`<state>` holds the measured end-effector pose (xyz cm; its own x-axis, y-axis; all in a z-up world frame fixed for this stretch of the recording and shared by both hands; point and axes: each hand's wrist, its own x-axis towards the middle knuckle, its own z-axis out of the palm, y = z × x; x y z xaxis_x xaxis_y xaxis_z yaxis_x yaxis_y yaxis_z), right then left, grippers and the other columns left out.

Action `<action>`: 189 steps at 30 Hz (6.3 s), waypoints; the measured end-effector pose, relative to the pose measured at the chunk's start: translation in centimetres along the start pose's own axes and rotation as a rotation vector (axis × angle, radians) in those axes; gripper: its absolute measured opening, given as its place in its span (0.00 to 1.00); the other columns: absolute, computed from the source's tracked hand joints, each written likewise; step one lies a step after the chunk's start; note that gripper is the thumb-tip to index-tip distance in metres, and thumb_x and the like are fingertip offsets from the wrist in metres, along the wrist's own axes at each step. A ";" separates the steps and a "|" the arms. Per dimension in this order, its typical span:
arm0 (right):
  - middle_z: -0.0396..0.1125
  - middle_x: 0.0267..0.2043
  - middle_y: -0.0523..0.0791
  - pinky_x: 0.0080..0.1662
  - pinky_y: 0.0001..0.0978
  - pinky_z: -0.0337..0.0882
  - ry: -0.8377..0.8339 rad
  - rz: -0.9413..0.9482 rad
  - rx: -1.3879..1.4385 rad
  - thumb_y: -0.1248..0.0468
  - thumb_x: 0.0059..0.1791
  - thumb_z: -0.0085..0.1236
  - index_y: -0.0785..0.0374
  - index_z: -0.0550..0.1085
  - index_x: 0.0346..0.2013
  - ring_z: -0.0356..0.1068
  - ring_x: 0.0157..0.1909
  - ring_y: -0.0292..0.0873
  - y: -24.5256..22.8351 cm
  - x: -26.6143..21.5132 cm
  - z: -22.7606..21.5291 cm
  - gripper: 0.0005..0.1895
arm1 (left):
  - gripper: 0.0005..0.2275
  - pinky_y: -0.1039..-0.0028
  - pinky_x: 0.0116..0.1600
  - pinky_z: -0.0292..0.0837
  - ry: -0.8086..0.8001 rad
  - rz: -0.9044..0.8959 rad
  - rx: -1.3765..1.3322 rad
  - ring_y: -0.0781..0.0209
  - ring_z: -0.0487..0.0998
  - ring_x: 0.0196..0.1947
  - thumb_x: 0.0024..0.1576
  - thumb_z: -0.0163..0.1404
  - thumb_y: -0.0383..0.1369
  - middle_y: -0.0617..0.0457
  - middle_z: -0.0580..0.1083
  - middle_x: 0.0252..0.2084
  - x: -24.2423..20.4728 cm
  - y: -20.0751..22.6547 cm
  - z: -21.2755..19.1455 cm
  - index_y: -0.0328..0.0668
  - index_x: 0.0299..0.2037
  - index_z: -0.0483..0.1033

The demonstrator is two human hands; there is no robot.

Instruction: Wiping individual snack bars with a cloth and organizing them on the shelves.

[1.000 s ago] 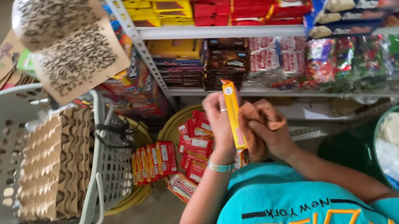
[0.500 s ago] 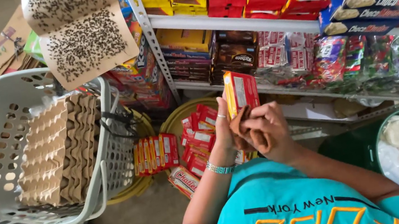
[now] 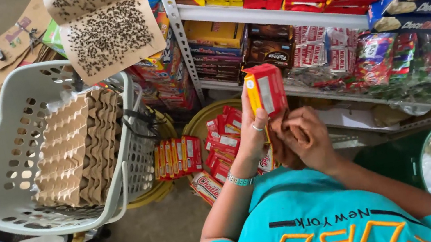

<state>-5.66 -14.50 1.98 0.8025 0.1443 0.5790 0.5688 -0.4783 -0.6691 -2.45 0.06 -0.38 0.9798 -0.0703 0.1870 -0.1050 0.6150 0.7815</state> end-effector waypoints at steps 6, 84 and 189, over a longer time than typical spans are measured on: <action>0.69 0.40 0.50 0.50 0.46 0.69 0.072 -0.100 -0.043 0.67 0.50 0.69 0.64 0.77 0.38 0.69 0.43 0.56 2.1 3.9 -2.2 0.07 | 0.52 0.63 0.70 0.61 -0.064 -0.011 0.074 0.59 0.61 0.68 0.42 0.68 0.45 0.46 0.61 0.70 -1.4 0.7 2.7 0.50 0.78 0.48; 0.69 0.47 0.52 0.52 0.48 0.68 0.249 -0.177 -0.107 0.66 0.49 0.69 0.64 0.80 0.41 0.69 0.48 0.56 1.9 3.7 -5.4 0.08 | 0.33 0.53 0.53 0.79 0.616 0.034 -0.016 0.51 0.78 0.48 0.55 0.62 0.34 0.44 0.72 0.53 -0.8 -3.1 -0.6 0.57 0.67 0.54; 0.71 0.43 0.53 0.52 0.40 0.67 0.108 0.231 0.517 0.68 0.48 0.65 0.71 0.75 0.40 0.69 0.45 0.45 0.2 -0.6 -2.0 0.10 | 0.59 0.55 0.71 0.53 0.200 0.064 0.147 0.42 0.54 0.69 0.44 0.67 0.24 0.35 0.51 0.69 -1.2 -4.7 0.7 0.39 0.75 0.24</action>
<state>-6.35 -16.42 2.43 0.9088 -0.0154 0.4169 0.4170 0.0030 -0.9089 -3.20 -3.34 -3.89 0.9830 0.1306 0.1291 -0.1772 0.4915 0.8526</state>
